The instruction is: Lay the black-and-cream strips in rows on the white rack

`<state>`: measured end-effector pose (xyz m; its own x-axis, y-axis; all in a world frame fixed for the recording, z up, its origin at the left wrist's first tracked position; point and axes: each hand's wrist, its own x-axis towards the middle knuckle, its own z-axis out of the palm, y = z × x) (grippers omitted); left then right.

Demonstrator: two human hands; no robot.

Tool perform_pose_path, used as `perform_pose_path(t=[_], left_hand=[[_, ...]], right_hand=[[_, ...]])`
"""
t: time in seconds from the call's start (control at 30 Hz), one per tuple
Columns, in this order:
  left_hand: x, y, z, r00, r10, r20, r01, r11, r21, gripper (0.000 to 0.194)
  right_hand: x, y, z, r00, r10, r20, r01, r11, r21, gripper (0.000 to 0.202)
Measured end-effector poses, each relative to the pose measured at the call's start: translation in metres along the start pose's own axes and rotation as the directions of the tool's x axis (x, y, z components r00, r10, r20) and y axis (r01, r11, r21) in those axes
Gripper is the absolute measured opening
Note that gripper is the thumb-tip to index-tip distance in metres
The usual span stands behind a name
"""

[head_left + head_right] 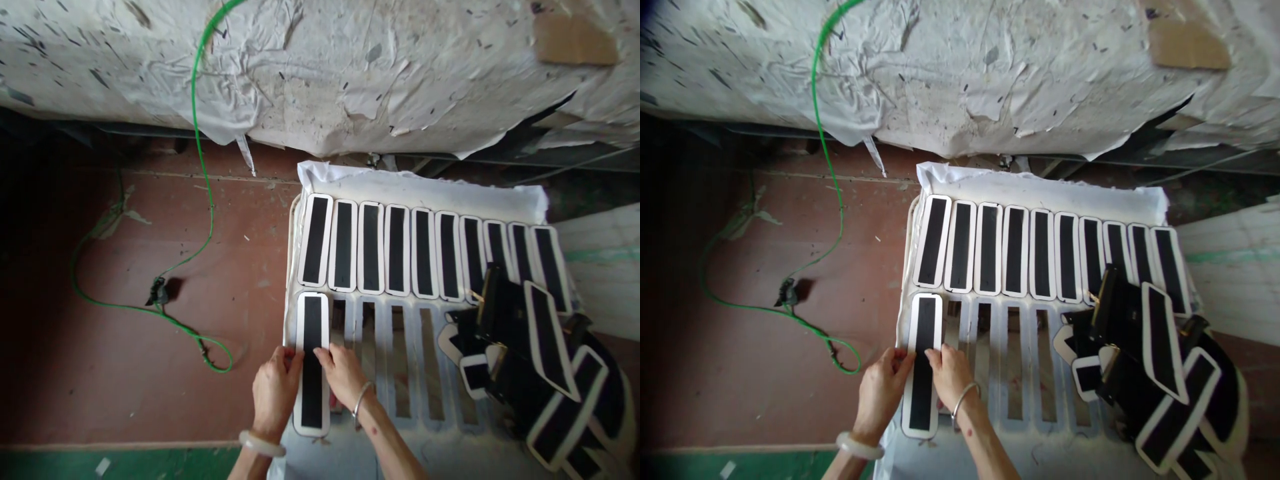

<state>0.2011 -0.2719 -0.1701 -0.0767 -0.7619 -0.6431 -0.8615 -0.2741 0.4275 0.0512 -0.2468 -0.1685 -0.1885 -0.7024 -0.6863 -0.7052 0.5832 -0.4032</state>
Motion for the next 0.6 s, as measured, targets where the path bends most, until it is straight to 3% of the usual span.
perform_pose_path(t=[0.4,0.6], left_hand=[[0.007,0.004,-0.008,0.997,0.035,-0.075,-0.021,0.982,0.187,0.027],[0.016,-0.001,-0.017,0.975,0.177,-0.136,-0.143,0.963,0.227,0.023]], right_hand=[[-0.005,-0.012,-0.002,0.997,0.077,0.018,-0.074,0.989,-0.130,0.043],[-0.004,-0.012,0.001,0.993,0.118,0.010,-0.114,0.975,-0.189,0.050]])
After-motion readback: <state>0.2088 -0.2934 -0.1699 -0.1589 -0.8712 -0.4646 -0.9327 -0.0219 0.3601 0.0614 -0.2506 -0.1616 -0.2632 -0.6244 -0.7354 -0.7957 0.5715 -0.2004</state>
